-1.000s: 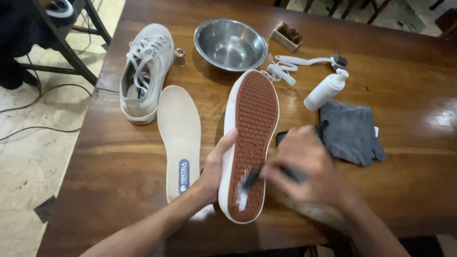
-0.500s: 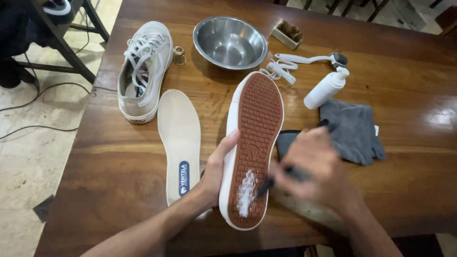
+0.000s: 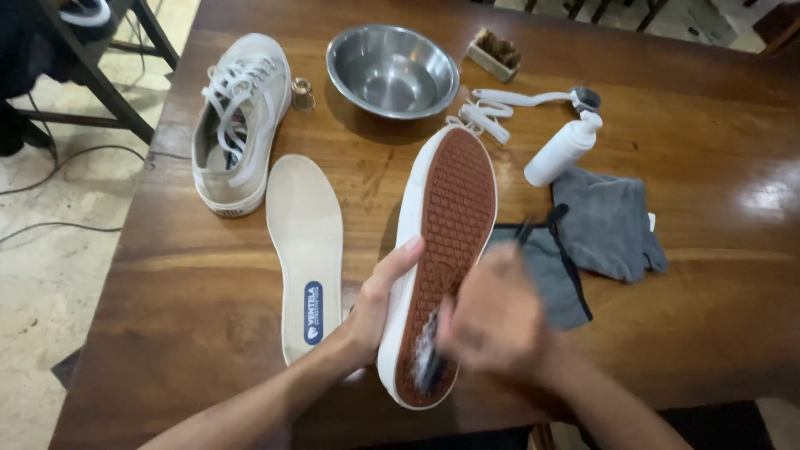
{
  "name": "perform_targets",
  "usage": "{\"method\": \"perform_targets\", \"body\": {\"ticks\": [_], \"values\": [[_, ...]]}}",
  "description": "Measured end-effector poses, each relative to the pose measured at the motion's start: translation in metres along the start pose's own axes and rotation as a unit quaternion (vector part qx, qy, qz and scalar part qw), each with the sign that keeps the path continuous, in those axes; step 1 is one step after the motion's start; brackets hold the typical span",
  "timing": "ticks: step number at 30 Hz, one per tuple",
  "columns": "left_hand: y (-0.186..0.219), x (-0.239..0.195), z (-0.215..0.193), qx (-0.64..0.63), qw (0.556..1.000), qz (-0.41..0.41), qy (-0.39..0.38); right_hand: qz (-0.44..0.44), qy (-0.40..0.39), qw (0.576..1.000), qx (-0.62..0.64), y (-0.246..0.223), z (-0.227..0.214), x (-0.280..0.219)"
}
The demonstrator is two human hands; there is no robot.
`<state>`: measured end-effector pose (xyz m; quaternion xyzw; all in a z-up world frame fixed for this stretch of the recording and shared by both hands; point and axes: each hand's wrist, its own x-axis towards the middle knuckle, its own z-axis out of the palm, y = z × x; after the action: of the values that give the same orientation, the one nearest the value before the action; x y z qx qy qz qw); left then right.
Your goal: The person cleans the sole of a white sneaker by applying a white cleaning liquid, scrubbing with a small brush, and wiping with a gray cloth. The process is repeated multiple times on the same shoe sole.
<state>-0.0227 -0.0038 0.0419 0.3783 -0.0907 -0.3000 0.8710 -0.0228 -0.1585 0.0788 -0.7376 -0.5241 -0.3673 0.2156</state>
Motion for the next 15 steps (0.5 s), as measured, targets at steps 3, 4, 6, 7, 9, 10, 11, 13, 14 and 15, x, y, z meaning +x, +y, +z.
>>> {"method": "perform_targets", "body": {"ticks": [3, 4, 6, 7, 9, 10, 11, 13, 14, 15], "values": [[0.017, -0.004, 0.022, -0.063, 0.984, -0.057, 0.157, 0.070, 0.050, 0.994, -0.062, 0.020, -0.006, 0.017], [0.015, -0.002, 0.018, -0.060, 0.984, -0.051, 0.159, 0.065, 0.054, 0.995, -0.060, 0.010, -0.002, 0.015], [0.005, -0.002, 0.008, -0.074, 0.993, -0.030, 0.087, -0.018, -0.027, 0.997, 0.066, -0.017, 0.006, 0.002], [-0.001, -0.001, 0.003, -0.077, 0.992, -0.035, 0.093, -0.012, -0.027, 0.997, 0.072, -0.006, 0.008, 0.007], [-0.011, 0.003, -0.001, -0.048, 0.996, 0.015, 0.076, -0.018, 0.032, 0.999, 0.015, 0.019, 0.006, 0.020], [-0.007, 0.003, 0.002, -0.046, 0.996, 0.019, 0.071, -0.023, 0.033, 0.999, 0.010, 0.023, 0.003, 0.022], [-0.003, 0.002, 0.006, -0.010, 0.993, -0.016, 0.116, -0.022, 0.032, 0.999, -0.004, 0.026, 0.000, 0.026], [0.003, 0.002, 0.007, 0.029, 0.984, -0.048, 0.168, -0.017, 0.037, 0.999, -0.020, 0.030, 0.001, 0.032], [0.001, 0.004, 0.006, -0.011, 0.990, -0.022, 0.141, -0.008, 0.037, 0.999, -0.027, 0.029, 0.003, 0.032], [-0.002, 0.005, 0.005, -0.050, 0.992, 0.004, 0.113, 0.000, 0.037, 0.999, -0.033, 0.028, 0.004, 0.031]]}}
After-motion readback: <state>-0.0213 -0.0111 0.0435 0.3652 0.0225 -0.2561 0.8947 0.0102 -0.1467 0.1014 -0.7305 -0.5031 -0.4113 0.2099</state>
